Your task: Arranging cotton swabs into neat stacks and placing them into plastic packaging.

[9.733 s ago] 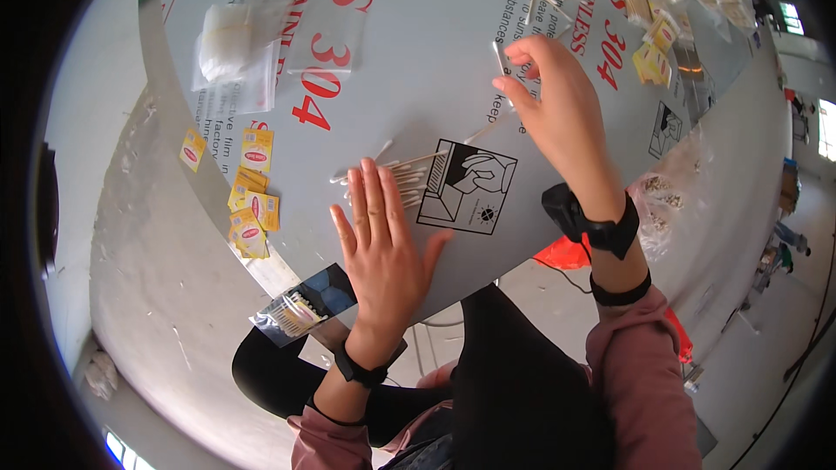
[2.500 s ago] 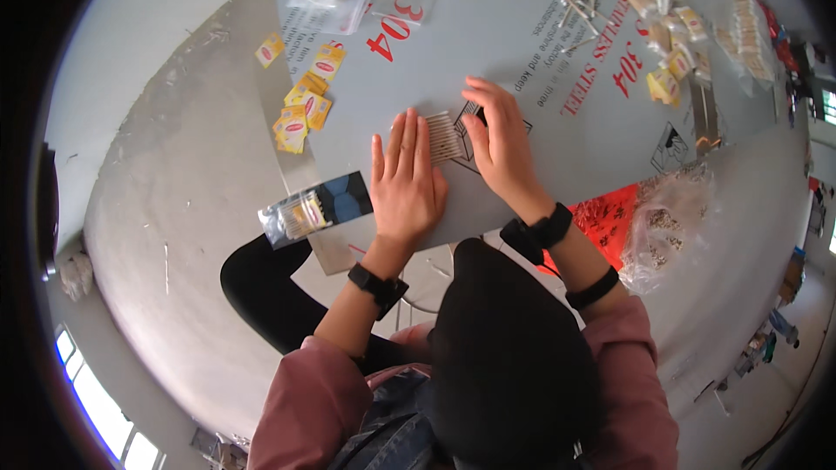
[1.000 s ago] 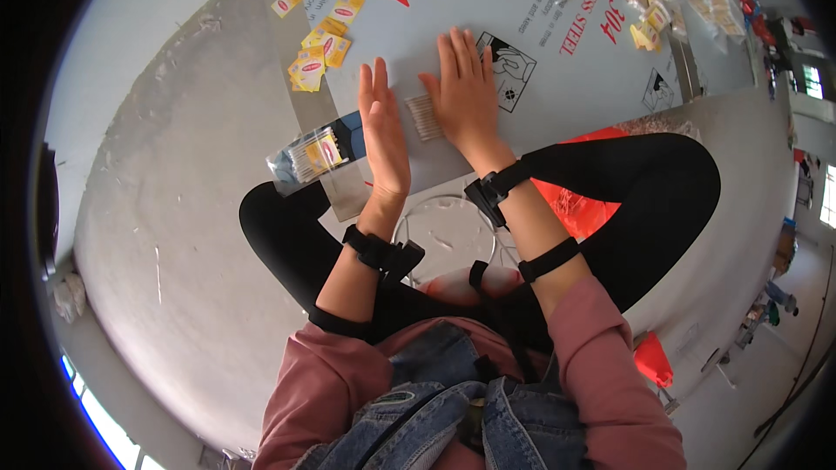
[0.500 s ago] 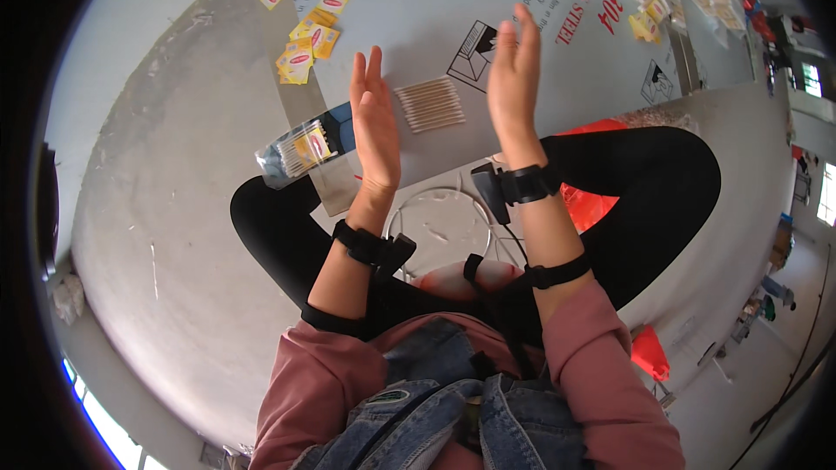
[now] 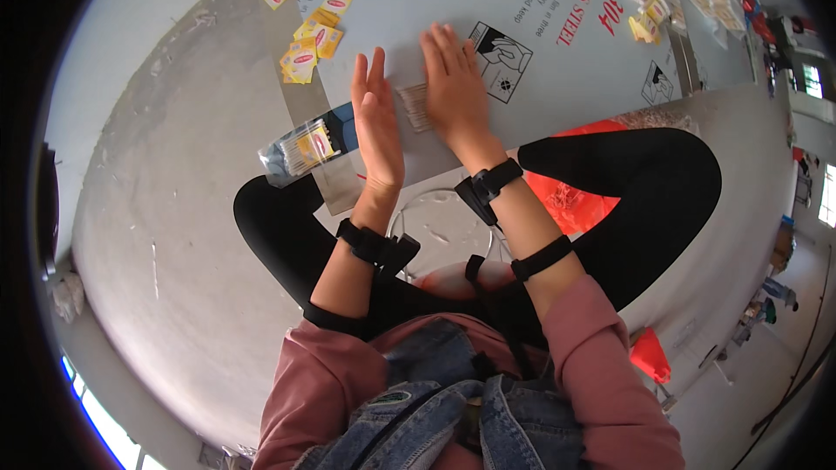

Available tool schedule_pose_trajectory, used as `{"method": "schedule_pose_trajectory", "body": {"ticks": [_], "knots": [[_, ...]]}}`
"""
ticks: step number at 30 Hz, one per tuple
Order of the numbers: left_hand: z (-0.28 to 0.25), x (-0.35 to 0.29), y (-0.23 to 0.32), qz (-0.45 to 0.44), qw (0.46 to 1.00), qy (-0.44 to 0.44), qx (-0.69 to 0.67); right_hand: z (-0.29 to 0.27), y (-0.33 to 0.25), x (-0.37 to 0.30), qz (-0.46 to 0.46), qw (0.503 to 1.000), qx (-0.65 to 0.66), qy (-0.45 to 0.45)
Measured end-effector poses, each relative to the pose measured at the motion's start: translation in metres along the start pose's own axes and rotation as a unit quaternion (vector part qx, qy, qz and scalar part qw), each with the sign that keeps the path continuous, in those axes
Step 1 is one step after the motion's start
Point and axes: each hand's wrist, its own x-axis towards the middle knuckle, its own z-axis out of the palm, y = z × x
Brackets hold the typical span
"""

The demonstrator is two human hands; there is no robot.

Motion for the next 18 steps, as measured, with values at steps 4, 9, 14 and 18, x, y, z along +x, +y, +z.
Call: {"method": "schedule_pose_trajectory", "body": {"ticks": [4, 9, 14, 18], "knots": [[0.01, -0.002, -0.003, -0.005, 1.0, 0.014, -0.006, 0.002, -0.003, -0.001, -0.008, 1.0, 0.005, -0.002], [0.016, -0.003, -0.003, -0.016, 0.999, 0.024, -0.017, -0.002, -0.008, -0.001, -0.021, 0.999, 0.039, -0.006], [-0.022, 0.005, -0.003, 0.031, 0.996, 0.047, -0.067, 0.005, -0.012, 0.001, -0.045, 0.998, 0.053, -0.002], [-0.058, 0.001, 0.076, 0.139, 0.959, 0.072, 0.235, 0.003, 0.001, 0.001, -0.052, 0.998, 0.042, 0.011]]}}
